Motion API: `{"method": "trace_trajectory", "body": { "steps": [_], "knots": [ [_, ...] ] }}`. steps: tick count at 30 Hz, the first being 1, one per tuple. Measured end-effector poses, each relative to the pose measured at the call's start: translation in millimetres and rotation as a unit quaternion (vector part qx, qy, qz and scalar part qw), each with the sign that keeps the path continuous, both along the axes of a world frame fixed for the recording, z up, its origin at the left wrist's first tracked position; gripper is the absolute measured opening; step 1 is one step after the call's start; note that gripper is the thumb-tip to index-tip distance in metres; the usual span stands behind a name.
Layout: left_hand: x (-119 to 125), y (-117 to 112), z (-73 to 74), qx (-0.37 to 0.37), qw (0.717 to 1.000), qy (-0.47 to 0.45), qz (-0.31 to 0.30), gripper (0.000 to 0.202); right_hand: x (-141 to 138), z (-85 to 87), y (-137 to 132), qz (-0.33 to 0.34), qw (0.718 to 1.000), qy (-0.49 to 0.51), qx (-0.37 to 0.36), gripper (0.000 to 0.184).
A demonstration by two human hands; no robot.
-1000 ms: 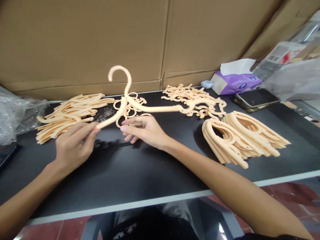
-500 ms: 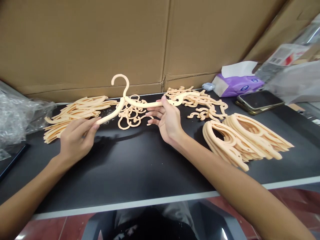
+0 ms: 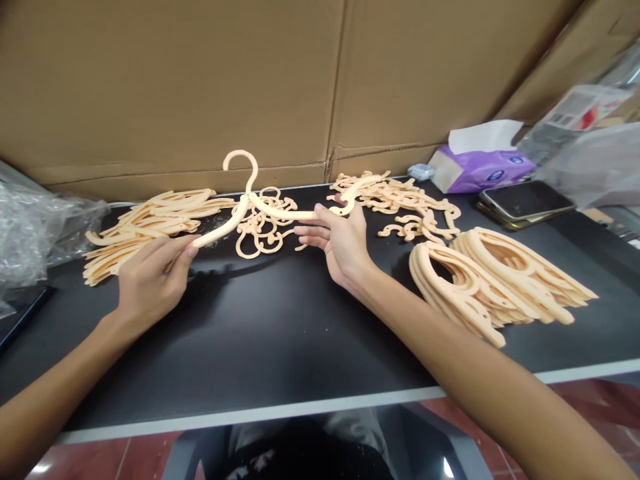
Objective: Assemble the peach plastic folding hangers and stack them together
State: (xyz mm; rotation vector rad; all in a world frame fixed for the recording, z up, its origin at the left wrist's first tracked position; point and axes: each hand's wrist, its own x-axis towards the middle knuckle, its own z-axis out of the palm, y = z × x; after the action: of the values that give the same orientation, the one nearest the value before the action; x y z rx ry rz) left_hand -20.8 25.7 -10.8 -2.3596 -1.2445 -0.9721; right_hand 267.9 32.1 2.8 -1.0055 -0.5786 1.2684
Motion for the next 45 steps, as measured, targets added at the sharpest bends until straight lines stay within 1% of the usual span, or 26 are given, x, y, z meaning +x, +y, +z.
{"method": "trace_trajectory", "body": {
  "steps": [3, 7, 11, 14, 16, 19, 21, 23, 25, 27, 28, 29, 31, 33, 35, 38, 41, 43, 45],
  "knots": [
    [-0.4, 1.2, 0.5, 0.003, 1.000, -0.007, 0.002, 0.024, 4.2, 2.3, 0.6, 0.036, 0.999, -0.023, 0.002, 0.037],
    [-0.8, 1.7, -0.6, 0.008, 1.000, -0.002, -0.002, 0.023, 6.7, 1.4, 0.5, 0.061, 0.997, -0.041, -0.018, 0.035],
    [-0.5, 0.8, -0.1, 0.006, 1.000, -0.007, -0.006, 0.024, 3.1, 1.3, -2.9, 0.119, 0.992, -0.047, -0.008, 0.021],
    [0.0, 0.3, 1.5, 0.003, 1.000, -0.014, -0.004, 0.025, 1.3, 2.6, -4.0, 0.139, 0.989, -0.036, -0.018, 0.039],
    [0.2, 0.6, 1.5, 0.001, 1.000, -0.012, 0.000, 0.026, 1.6, 2.8, -3.1, 0.137, 0.990, -0.029, -0.034, 0.044],
    [-0.1, 1.6, 0.4, 0.004, 1.000, 0.003, 0.002, 0.026, 2.8, 1.7, -1.4, 0.124, 0.991, -0.023, -0.046, 0.034],
    [-0.9, 1.4, 0.9, 0.010, 1.000, 0.008, -0.002, 0.027, 3.5, 0.9, -1.1, 0.112, 0.993, -0.013, -0.035, 0.026],
    [-2.1, -0.2, 3.6, 0.031, 0.999, 0.011, 0.008, 0.028, 4.1, 0.9, -1.2, 0.093, 0.995, -0.001, -0.019, 0.022],
    [-2.9, -2.9, 7.7, 0.075, 0.996, 0.011, 0.041, 0.026, 5.1, 1.7, -1.0, 0.071, 0.997, 0.009, -0.013, 0.020],
    [-2.8, -5.1, 10.7, 0.111, 0.992, 0.012, 0.059, 0.017, 6.8, 2.9, -0.1, 0.046, 0.999, 0.019, -0.010, 0.020],
    [-2.4, -5.4, 11.3, 0.113, 0.992, 0.011, 0.054, 0.011, 7.8, 3.5, 0.6, 0.036, 0.999, 0.023, -0.008, 0.021],
    [-2.0, -5.1, 11.1, 0.103, 0.994, 0.009, 0.043, 0.006, 8.8, 4.1, 1.3, 0.027, 0.999, 0.026, -0.005, 0.021],
    [-1.4, -2.6, 9.5, 0.058, 0.998, 0.005, 0.025, 0.009, 10.7, 4.9, 2.3, 0.019, 0.999, 0.026, 0.003, 0.021],
    [-2.3, 1.4, 7.6, 0.006, 0.999, -0.005, 0.035, 0.014, 11.8, 5.2, 2.5, 0.022, 0.999, 0.022, 0.016, 0.021],
    [-4.4, 4.9, 7.1, -0.044, 0.997, -0.029, 0.060, 0.026, 12.0, 5.0, 2.0, 0.029, 0.999, 0.019, 0.029, 0.022],
    [-6.9, 6.5, 8.0, -0.116, 0.982, -0.118, 0.092, 0.039, 10.9, 4.7, 0.8, 0.036, 0.999, 0.018, 0.034, 0.022],
    [-4.7, 4.6, 8.0, -0.165, 0.957, -0.218, 0.097, 0.037, 9.0, 5.7, 0.1, 0.040, 0.999, 0.015, 0.027, 0.025],
    [-1.5, 2.7, 7.5, -0.184, 0.947, -0.246, 0.096, 0.037, 7.9, 6.6, -0.2, 0.041, 0.999, 0.013, 0.025, 0.026],
    [1.7, 0.8, 7.6, -0.196, 0.945, -0.246, 0.094, 0.038, 7.0, 6.8, -0.6, 0.042, 0.999, 0.011, 0.027, 0.026]
  ]
}}
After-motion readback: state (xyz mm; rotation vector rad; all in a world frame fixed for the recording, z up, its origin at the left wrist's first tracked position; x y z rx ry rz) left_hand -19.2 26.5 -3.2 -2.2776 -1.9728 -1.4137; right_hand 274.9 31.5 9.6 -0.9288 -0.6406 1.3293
